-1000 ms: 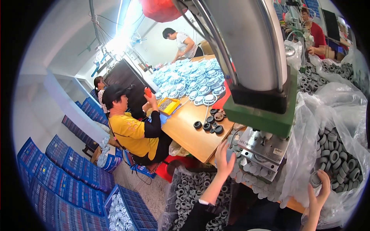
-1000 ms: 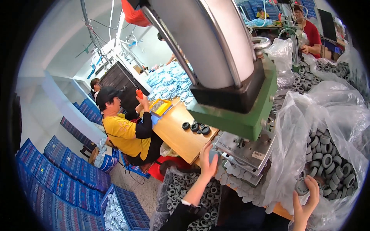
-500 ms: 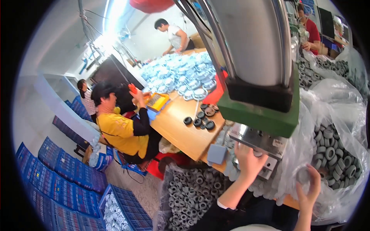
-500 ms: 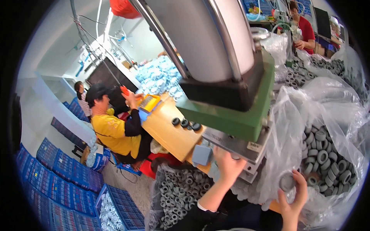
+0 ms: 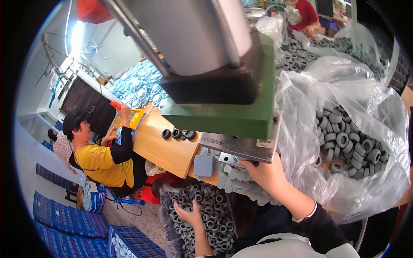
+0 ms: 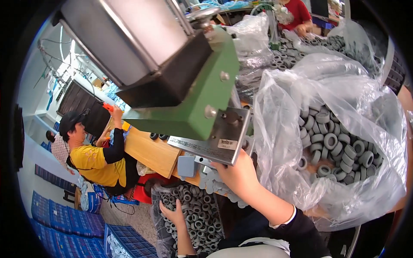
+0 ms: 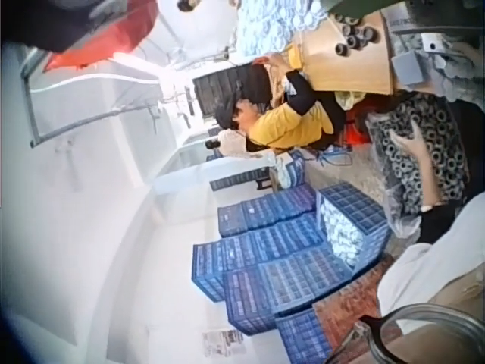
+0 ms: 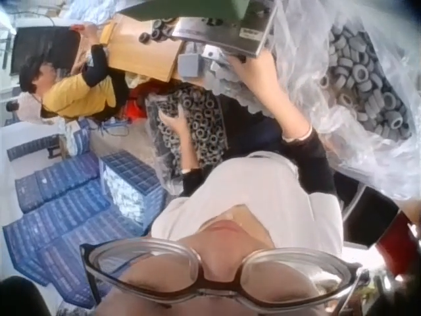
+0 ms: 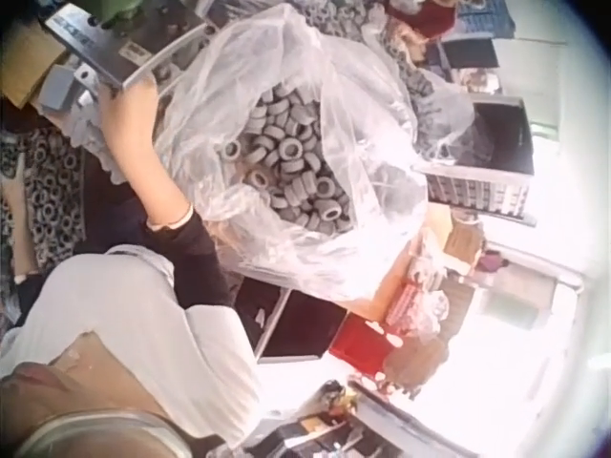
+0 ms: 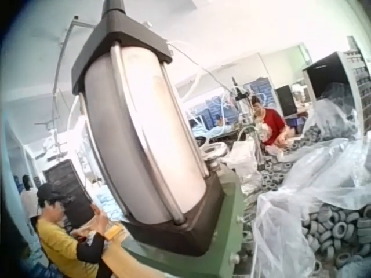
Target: Taking grey rings from a large bag, placing them into a press machine, and removing them after processing.
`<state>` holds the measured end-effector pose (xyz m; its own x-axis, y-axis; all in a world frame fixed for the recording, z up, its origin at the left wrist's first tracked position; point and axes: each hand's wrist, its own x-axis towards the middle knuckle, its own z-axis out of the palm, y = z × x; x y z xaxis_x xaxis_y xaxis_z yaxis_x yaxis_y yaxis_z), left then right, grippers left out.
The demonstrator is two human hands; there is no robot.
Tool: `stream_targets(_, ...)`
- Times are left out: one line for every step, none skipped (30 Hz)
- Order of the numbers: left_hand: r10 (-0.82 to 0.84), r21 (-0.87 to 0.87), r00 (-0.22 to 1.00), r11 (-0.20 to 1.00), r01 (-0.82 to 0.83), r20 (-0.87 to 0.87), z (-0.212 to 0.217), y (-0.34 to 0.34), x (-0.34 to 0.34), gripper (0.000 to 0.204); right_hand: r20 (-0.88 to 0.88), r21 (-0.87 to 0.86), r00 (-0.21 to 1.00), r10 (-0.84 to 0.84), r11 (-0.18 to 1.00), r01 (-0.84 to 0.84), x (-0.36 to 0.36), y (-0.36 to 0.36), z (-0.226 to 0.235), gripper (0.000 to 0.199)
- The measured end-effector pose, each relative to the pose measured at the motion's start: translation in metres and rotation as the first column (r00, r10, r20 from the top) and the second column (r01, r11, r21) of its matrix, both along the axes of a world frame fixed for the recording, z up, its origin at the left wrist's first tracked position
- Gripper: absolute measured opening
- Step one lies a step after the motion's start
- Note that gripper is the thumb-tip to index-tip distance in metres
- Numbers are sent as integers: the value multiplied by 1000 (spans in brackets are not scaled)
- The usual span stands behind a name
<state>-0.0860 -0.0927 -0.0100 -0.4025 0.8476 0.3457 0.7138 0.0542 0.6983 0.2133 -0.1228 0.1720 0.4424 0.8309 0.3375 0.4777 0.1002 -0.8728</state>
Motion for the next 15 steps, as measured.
stream_targets(-46,28,997,998,48,-62,6,3,-1,67,14,10,1000,23,1000,-23,0,0,2,23)
stream_targets(-150,81,985,984,158,-90,13,14,6,59,29,20,998,48,999,-49,1,-2,1,23)
stream_targets(-290,93,950,949,301,-118,28,28,34,56,49,-1,997,56,998,-56,9,-6,0,26)
stream_targets(-421,104,894,893,438,-150,42,41,61,52,55,24,996,68,997,-69,18,-8,-9,30)
stream_targets(-497,123,844,842,525,-202,45,58,79,50,3,54,997,78,995,-78,20,-16,-8,31)
stream_targets(-573,142,780,775,615,-252,45,75,96,48,-45,86,996,79,993,-75,23,-25,-7,32)
stream_targets(-615,74,733,749,658,-291,42,90,104,47,-35,77,999,42,996,-39,27,-33,-9,32)
stream_targets(-570,-121,676,799,590,-468,35,98,105,46,3,162,998,-66,985,65,33,-44,-15,30)
stream_targets(-532,-130,652,819,560,-540,32,104,102,46,36,248,984,-174,955,159,41,-54,-21,27)
stream_targets(-500,-138,625,834,534,-600,38,100,109,46,102,191,947,-304,940,281,66,-69,-30,22)
stream_targets(-495,-135,621,835,533,-607,40,99,118,48,118,159,898,-424,901,405,96,-83,-40,22)
stream_targets(-503,-136,630,833,537,-592,42,98,123,46,111,22,866,-488,872,489,119,-95,-49,23)
stream_targets(-505,-120,641,830,545,-578,40,99,121,44,286,-93,842,-457,862,499,135,-105,-60,30)
stream_targets(-508,-102,652,826,555,-563,35,100,121,42,294,-86,833,-470,854,512,147,-109,-76,30)
stream_targets(-531,-116,660,818,564,-531,36,99,120,39,438,-160,833,-338,882,442,154,-109,-97,35)
